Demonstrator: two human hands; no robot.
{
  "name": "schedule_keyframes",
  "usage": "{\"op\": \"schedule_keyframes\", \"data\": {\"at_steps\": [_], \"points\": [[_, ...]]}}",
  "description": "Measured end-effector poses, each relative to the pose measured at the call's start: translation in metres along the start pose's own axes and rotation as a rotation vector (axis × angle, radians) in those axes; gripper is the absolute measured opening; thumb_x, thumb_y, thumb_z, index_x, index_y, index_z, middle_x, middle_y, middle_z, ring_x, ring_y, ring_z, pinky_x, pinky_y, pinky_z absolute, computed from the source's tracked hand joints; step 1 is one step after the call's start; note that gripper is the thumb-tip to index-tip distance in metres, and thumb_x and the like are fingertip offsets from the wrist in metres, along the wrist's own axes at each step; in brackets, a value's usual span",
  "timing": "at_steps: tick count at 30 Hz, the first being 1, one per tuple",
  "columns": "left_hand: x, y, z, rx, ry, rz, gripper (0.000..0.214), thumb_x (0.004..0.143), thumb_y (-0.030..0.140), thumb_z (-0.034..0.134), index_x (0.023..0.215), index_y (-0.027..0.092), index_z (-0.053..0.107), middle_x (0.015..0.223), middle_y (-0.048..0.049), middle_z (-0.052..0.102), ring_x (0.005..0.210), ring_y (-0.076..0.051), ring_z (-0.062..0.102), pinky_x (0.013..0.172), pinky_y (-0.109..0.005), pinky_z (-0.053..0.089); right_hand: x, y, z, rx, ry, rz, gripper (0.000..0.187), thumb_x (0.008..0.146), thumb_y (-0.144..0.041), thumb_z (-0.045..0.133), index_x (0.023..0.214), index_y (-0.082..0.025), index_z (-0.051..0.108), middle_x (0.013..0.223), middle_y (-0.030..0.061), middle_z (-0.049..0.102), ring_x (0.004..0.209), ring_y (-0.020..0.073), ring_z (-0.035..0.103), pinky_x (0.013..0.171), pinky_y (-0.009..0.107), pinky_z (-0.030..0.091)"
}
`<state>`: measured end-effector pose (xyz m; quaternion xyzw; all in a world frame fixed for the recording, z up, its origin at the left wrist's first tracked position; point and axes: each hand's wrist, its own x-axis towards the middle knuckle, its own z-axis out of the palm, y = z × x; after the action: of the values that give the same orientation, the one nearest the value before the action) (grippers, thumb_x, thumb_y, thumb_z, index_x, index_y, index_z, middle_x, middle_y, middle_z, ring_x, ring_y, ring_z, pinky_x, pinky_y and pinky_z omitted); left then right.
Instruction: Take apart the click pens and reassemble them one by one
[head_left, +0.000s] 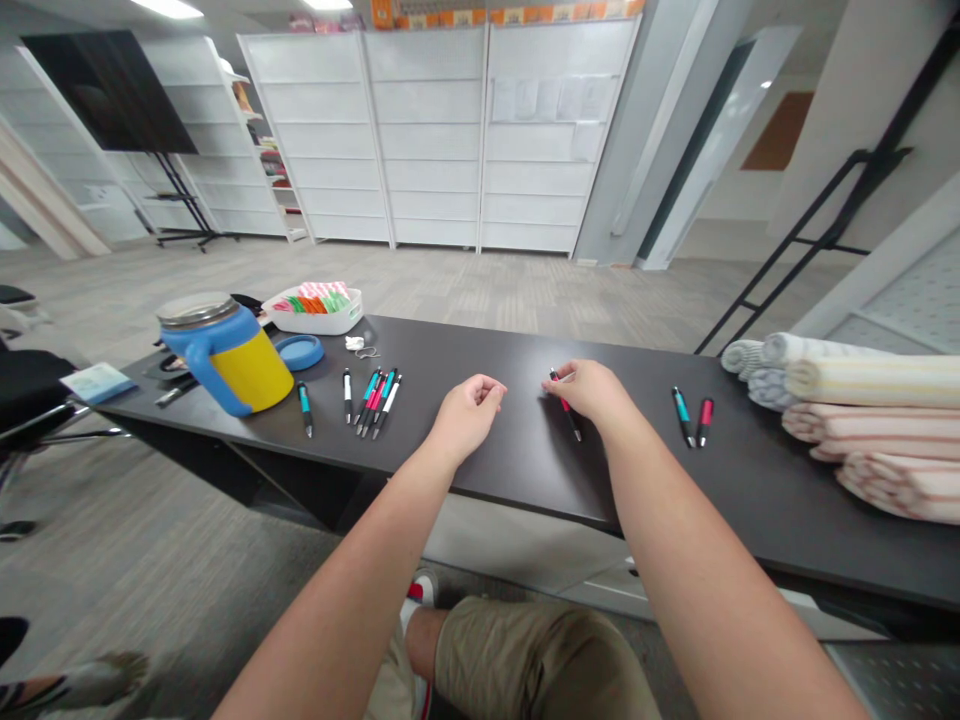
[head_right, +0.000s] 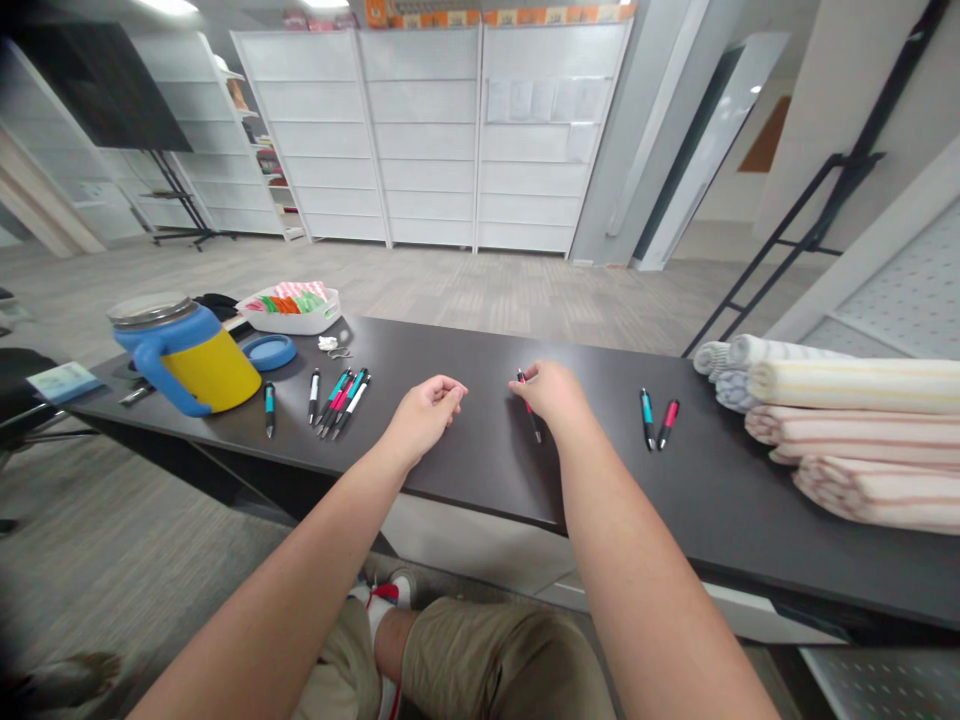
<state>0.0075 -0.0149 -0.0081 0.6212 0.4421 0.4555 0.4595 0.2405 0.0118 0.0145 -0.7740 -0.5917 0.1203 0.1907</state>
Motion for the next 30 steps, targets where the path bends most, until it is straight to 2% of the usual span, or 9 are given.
{"op": "schedule_keyframes", "data": {"at_steps": [3,5,8,11,19,23,27,30], "points": [[-0.001,0.0,0.0,-0.021,-0.002,-0.006,0.02,0.091,0.038,0.065,0.092,0.02,0.072,0.075,-0.0011,0.065,0.061,-0.012,0.054,0.061,-0.023,0.04,-0.001,0.0,-0.002,0.026,-0.033,-0.02,0.029,0.08,-0.044,0.081,0.095,-0.02,0.077,0.088,0.0079,0.079,0.076,0.0211,0.072,0.065,0.028,0.046],[-0.001,0.0,0.0,-0.021,-0.003,-0.007,0.019,0.09,0.038,0.065,0.092,0.02,0.072,0.075,-0.0013,0.066,0.062,-0.012,0.055,0.062,-0.023,0.04,-0.002,0.0,-0.004,0.037,-0.047,-0.036,0.024,0.083,-0.042,0.077,0.093,-0.02,0.078,0.087,0.0081,0.079,0.075,0.0209,0.072,0.064,0.028,0.046],[-0.001,0.0,0.0,0.005,-0.01,0.002,0.019,0.091,0.038,0.065,0.091,0.02,0.072,0.074,-0.0017,0.066,0.065,-0.013,0.057,0.062,-0.023,0.04,-0.003,-0.001,-0.006,-0.053,-0.049,-0.039,0.024,0.092,-0.038,0.065,0.09,-0.02,0.081,0.082,0.0105,0.078,0.076,0.0231,0.072,0.067,0.03,0.046],[0.0,0.0,0.0,0.043,-0.029,0.02,0.019,0.092,0.037,0.063,0.091,0.02,0.072,0.075,-0.002,0.067,0.066,-0.014,0.058,0.062,-0.024,0.041,-0.004,-0.001,-0.008,-0.156,0.004,-0.035,0.028,0.094,-0.035,0.06,0.091,-0.019,0.083,0.086,0.0143,0.079,0.083,0.0262,0.073,0.071,0.031,0.047],[0.004,-0.002,0.004,0.07,-0.054,0.035,0.02,0.089,0.038,0.065,0.091,0.02,0.073,0.073,-0.0012,0.066,0.06,-0.013,0.054,0.059,-0.024,0.039,-0.002,0.016,-0.01,-0.275,0.062,0.06,0.024,0.09,-0.036,0.066,0.086,-0.02,0.084,0.09,0.0152,0.08,0.088,0.0263,0.074,0.073,0.031,0.049],[0.002,-0.001,0.002,0.077,-0.064,0.043,0.022,0.09,0.039,0.064,0.09,0.02,0.073,0.073,-0.0014,0.067,0.061,-0.013,0.055,0.059,-0.024,0.039,-0.003,0.028,-0.016,-0.27,0.07,0.095,0.031,0.092,-0.043,0.064,0.084,-0.02,0.084,0.088,0.0151,0.079,0.087,0.0262,0.074,0.072,0.031,0.049],[0.002,0.001,0.001,0.087,-0.067,0.052,0.022,0.09,0.04,0.063,0.091,0.02,0.073,0.074,-0.0015,0.067,0.061,-0.013,0.055,0.059,-0.024,0.04,-0.009,0.025,-0.018,-0.255,0.092,0.098,0.035,0.089,-0.051,0.067,0.09,-0.02,0.083,0.092,0.0152,0.08,0.091,0.028,0.074,0.072,0.032,0.05],[0.003,0.0,0.002,0.11,-0.074,0.065,0.023,0.091,0.041,0.062,0.092,0.02,0.073,0.074,-0.0017,0.068,0.061,-0.014,0.056,0.06,-0.024,0.04,-0.012,0.02,-0.015,-0.268,0.055,0.095,0.029,0.084,-0.047,0.072,0.09,-0.02,0.082,0.092,0.0147,0.079,0.092,0.0281,0.074,0.074,0.032,0.051]]}}
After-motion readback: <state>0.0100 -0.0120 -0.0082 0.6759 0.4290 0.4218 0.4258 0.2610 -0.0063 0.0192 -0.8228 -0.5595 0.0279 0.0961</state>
